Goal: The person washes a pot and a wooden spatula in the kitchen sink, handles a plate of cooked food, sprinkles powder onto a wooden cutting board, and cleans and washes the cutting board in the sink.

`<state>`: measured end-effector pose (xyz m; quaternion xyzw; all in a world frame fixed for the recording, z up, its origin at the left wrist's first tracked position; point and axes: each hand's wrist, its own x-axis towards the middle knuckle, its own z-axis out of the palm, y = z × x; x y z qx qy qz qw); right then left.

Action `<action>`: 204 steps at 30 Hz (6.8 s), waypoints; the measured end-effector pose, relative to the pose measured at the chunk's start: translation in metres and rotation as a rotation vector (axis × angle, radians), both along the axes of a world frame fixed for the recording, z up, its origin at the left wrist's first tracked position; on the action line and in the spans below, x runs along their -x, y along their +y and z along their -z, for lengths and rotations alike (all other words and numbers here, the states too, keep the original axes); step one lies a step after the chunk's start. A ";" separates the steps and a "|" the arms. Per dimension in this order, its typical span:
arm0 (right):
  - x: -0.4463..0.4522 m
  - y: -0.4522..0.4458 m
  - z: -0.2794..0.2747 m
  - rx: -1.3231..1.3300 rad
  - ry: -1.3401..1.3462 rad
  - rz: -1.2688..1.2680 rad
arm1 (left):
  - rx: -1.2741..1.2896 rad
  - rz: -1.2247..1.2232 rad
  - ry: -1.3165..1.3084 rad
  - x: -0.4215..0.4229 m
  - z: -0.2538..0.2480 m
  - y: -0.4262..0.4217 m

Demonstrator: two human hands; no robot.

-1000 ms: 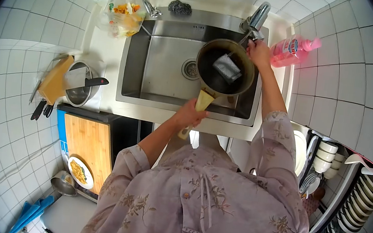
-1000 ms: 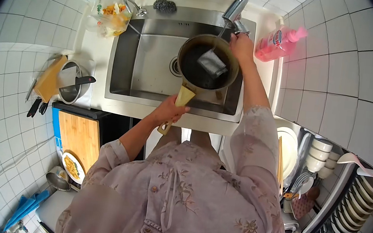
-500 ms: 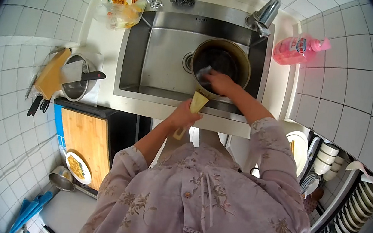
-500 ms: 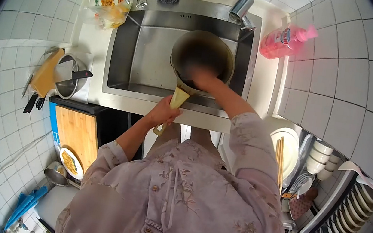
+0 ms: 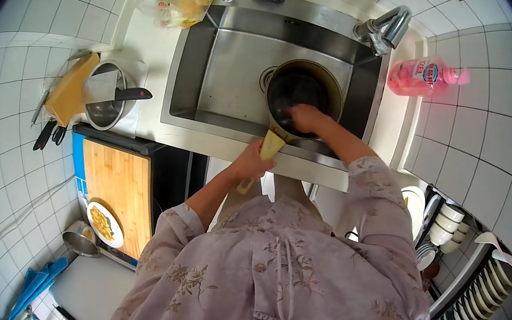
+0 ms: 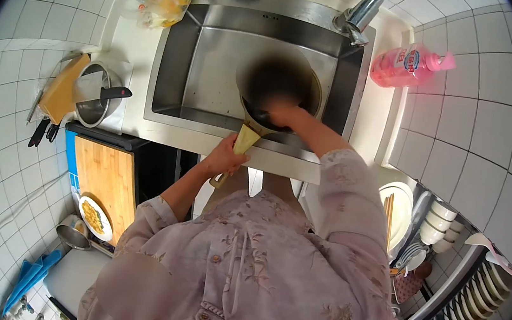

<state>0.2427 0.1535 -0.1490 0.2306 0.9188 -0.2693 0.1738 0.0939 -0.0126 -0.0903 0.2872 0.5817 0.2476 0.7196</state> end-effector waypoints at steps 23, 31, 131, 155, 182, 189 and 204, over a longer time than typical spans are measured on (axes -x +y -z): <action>0.017 0.048 0.016 -0.443 -0.139 0.194 | 0.027 -0.138 -0.061 0.009 0.013 0.003; 0.059 0.010 0.031 0.584 -0.113 0.664 | 0.051 -0.052 -0.100 0.006 0.015 0.010; -0.021 0.052 0.023 -0.389 -0.309 0.111 | -0.051 0.087 0.163 0.010 0.033 0.010; 0.020 0.053 0.064 -0.148 0.213 0.474 | 0.036 0.084 0.032 0.011 0.033 0.014; 0.067 0.069 0.022 1.249 1.058 2.009 | -0.039 0.070 0.053 0.007 0.013 0.002; 0.045 0.074 0.056 1.308 1.295 2.029 | 0.002 0.002 -0.084 0.008 0.002 0.001; -0.017 0.054 0.004 -0.545 -0.275 0.102 | -0.018 -0.055 -0.052 0.015 0.010 -0.004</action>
